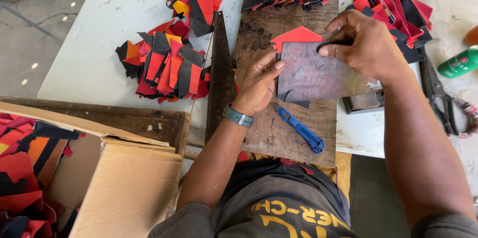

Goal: The person repeatedly picks up red and black material pieces, aligns them against a metal template on a wooden board, and trims the edges with a utility knife. The trimmed pieces are stacked on the table, and the process continues with multiple pieces.

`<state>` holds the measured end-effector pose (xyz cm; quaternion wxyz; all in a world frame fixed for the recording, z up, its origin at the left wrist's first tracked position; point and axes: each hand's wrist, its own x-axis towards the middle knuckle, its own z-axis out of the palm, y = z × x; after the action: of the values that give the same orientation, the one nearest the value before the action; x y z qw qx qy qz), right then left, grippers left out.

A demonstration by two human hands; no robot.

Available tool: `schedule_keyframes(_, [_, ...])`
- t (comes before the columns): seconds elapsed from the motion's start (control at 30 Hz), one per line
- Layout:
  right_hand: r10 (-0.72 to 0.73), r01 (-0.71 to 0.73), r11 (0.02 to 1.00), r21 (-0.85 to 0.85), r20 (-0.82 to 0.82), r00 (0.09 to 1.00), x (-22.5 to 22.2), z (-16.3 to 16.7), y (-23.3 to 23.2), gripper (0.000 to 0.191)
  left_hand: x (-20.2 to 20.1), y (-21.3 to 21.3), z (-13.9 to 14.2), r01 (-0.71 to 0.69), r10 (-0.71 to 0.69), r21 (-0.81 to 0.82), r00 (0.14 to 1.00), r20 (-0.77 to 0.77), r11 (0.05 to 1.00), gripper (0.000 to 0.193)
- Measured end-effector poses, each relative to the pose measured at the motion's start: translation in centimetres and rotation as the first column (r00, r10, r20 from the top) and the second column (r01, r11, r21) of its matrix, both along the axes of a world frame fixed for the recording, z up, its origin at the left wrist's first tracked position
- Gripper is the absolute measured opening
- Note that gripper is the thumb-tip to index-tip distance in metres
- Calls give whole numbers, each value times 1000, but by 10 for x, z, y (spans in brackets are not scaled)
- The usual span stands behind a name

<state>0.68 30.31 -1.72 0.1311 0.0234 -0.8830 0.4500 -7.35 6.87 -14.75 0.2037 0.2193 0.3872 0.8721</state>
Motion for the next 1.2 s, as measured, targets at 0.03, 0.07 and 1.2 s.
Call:
schedule_keyframes(0.03, [-25, 25, 1000, 12, 2, 1000, 1, 0, -2, 43, 0, -1, -2, 0, 0, 1, 1000, 9, 1000, 28])
schedule_keyframes(0.07, [-50, 50, 998, 26, -2, 999, 2, 1, -4, 43, 0, -1, -5, 1, -1, 5, 1000, 14, 1000, 28])
schedule_keyframes(1.2, [-293, 236, 939, 252, 223, 930, 41, -89, 96, 30, -46, 23, -29, -137, 157, -193, 984, 89, 972, 13])
